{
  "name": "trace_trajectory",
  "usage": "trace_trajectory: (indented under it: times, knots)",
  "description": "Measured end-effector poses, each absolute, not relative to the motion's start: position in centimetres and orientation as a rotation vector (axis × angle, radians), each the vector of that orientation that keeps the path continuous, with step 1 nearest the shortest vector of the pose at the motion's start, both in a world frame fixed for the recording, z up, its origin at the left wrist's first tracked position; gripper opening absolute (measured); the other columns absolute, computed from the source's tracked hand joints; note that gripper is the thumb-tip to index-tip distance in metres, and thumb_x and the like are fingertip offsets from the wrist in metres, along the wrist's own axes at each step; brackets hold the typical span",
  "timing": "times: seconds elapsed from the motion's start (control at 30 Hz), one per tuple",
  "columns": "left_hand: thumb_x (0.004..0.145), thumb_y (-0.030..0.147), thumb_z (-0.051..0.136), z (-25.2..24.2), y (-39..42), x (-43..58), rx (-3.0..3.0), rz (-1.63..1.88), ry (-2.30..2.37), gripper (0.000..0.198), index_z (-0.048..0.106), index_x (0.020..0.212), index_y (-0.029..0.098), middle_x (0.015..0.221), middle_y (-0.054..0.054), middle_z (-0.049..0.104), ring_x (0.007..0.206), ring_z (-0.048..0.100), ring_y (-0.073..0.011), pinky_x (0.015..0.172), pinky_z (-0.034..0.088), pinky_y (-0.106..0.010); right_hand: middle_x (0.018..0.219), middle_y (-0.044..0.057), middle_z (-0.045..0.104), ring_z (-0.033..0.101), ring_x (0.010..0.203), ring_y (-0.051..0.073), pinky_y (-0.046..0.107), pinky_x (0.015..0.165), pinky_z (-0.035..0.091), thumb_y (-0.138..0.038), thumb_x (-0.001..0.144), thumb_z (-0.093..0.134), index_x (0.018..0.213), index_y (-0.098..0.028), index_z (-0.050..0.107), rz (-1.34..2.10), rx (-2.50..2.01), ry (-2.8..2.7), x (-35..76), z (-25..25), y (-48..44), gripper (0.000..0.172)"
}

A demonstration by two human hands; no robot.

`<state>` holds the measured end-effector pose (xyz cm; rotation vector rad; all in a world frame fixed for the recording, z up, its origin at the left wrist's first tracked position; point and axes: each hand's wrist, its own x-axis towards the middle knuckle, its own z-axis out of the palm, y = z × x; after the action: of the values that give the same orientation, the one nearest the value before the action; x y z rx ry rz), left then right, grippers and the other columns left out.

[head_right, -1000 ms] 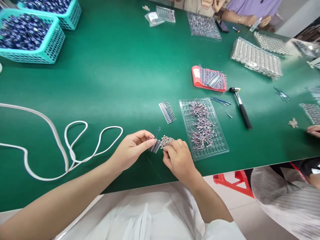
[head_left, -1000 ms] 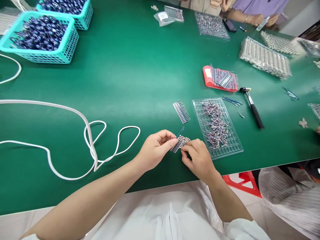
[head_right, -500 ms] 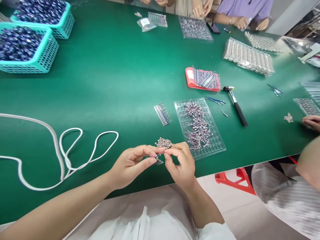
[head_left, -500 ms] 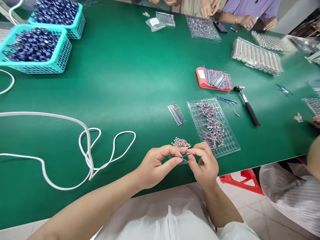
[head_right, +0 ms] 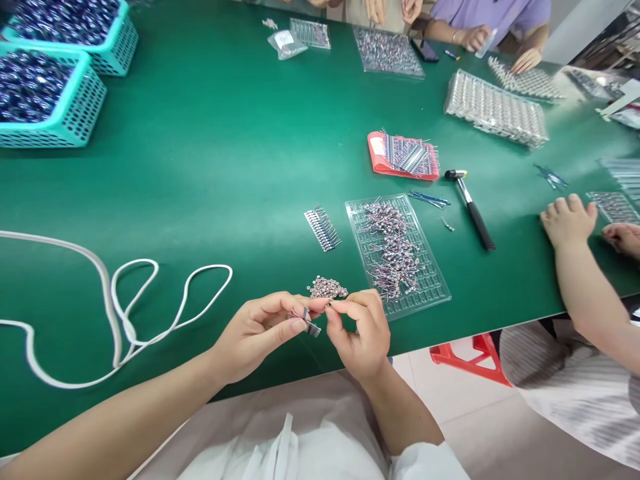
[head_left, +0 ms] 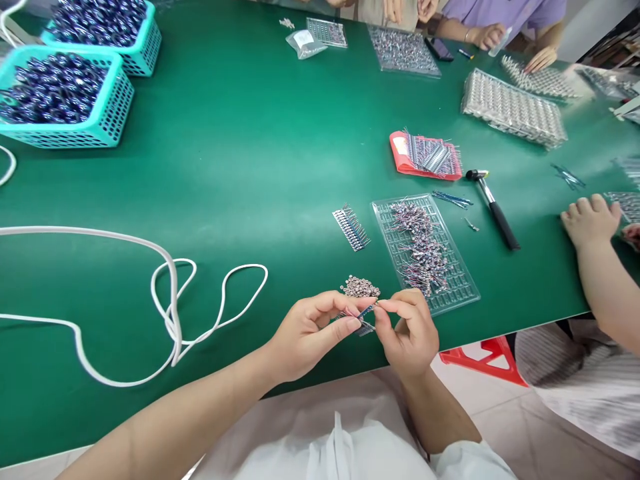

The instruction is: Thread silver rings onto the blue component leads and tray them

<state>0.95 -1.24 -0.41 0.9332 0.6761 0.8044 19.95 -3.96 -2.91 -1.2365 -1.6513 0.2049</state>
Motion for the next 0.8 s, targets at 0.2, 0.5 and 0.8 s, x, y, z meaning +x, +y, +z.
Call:
trace_trajectory:
  times: [0.2,0.5,0.8]
  knots:
    - [0.093,0.019,0.067,-0.38,-1.28,0.98,1.017,0.819,0.681,0.003,0.068,0.091,0.018,0.124,-0.011,0.075,0.119,0.068,-0.0245,0.101,0.055,-0.038,0.083,0.002,0.061,0.057,0.074,0.016,0.034,0.065,0.051,-0.008,0.087,0.066,0.1,-0.022,0.064,0.184,-1.221,-1.669,19.77,-2.57,-3.91,0.019]
    - [0.093,0.012,0.062,-0.38,-1.26,1.02,1.381,0.863,0.742,0.009,0.069,0.093,0.018,0.126,-0.013,0.074,0.118,0.069,-0.0234,0.107,0.05,-0.039,0.083,0.002,0.063,0.059,0.072,0.017,0.034,0.065,0.051,-0.01,0.086,0.068,0.102,-0.025,0.065,0.062,-1.264,-1.684,19.57,-2.74,-4.08,0.022]
    - [0.092,0.012,0.062,-0.31,-1.11,1.1,1.416,0.875,0.768,0.009,0.069,0.093,0.017,0.123,-0.014,0.075,0.116,0.07,-0.0242,0.106,0.052,-0.039,0.084,0.003,0.064,0.059,0.073,0.017,0.034,0.065,0.051,-0.009,0.086,0.068,0.106,-0.025,0.065,0.011,-1.253,-1.735,19.6,-2.37,-3.89,0.026]
